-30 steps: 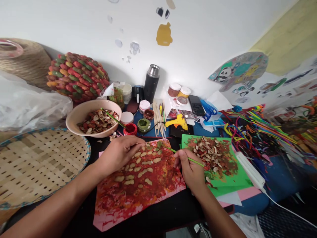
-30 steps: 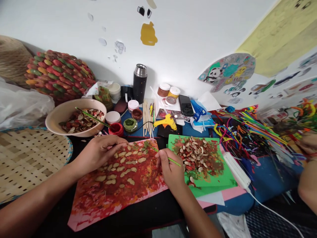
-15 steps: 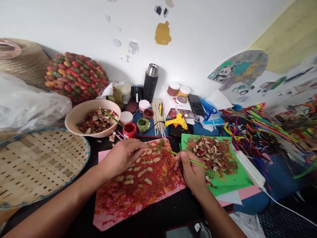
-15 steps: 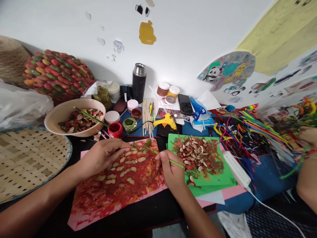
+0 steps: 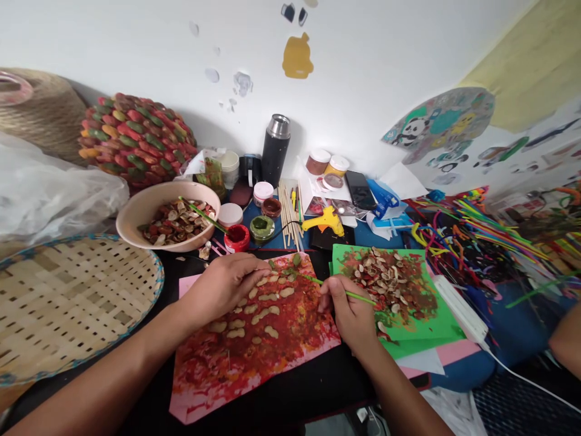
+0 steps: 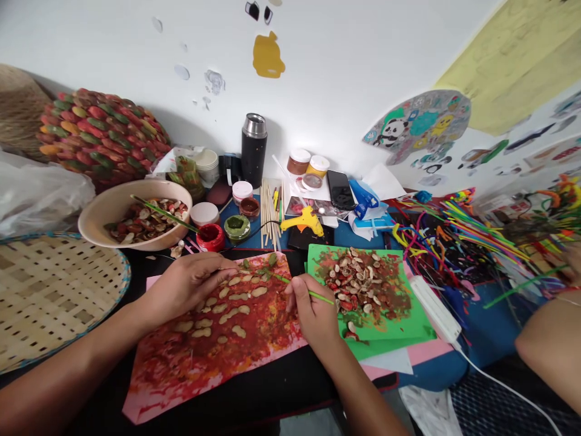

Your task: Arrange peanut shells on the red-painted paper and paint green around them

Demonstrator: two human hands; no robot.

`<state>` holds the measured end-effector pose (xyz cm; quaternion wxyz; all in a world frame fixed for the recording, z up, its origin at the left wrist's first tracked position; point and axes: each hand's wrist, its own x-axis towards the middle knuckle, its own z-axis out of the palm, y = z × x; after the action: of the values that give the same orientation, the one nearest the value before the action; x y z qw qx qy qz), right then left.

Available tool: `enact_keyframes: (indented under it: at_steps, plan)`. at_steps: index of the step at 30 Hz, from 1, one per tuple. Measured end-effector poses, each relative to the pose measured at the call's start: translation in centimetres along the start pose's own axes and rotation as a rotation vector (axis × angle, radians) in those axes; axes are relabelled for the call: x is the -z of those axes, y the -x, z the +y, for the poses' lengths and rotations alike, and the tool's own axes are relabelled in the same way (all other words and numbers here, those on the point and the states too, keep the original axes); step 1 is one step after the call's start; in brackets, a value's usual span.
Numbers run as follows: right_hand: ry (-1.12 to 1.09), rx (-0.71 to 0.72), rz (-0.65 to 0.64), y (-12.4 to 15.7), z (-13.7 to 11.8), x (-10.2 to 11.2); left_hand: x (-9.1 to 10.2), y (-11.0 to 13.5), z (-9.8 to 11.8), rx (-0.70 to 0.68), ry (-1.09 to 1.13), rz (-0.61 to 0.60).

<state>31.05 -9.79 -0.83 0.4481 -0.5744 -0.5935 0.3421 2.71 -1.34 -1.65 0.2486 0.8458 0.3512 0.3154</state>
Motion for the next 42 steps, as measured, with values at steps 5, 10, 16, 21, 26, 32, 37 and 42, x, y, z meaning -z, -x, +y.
enact_keyframes:
  at_steps: [5, 10, 16, 21, 26, 32, 37, 42]
  plan:
    - [0.038, 0.031, -0.033, -0.19, -0.22, -0.13, -0.05, 0.07, -0.01, 0.016, 0.005, 0.002]
    - [0.048, 0.012, 0.006, -0.02, -0.08, 0.27, 0.01, 0.06, -0.03, 0.024, 0.03, -0.012]
    - [0.058, 0.038, -0.023, 0.41, 0.03, 0.42, 0.15, 0.04, 0.18, 0.044, 0.026, -0.019]
    - [0.091, 0.056, -0.001, 0.48, -0.19, 0.53, 0.07, 0.13, 0.04, 0.022, 0.034, 0.003]
    - [0.075, 0.04, -0.009, 0.66, -0.18, 0.42, 0.16, 0.03, 0.09, 0.031, 0.033, 0.001]
    - [0.061, 0.037, 0.001, 0.65, 0.24, 0.5, 0.15, -0.06, 0.1, 0.038, 0.034, -0.004]
    - [0.035, 0.042, -0.018, 0.69, 0.25, 0.46, 0.33, -0.16, 0.27, 0.054, 0.044, -0.009]
    - [0.013, 0.02, 0.0, 0.63, 0.24, 0.44, 0.48, -0.28, 0.5, 0.071, 0.061, 0.038]
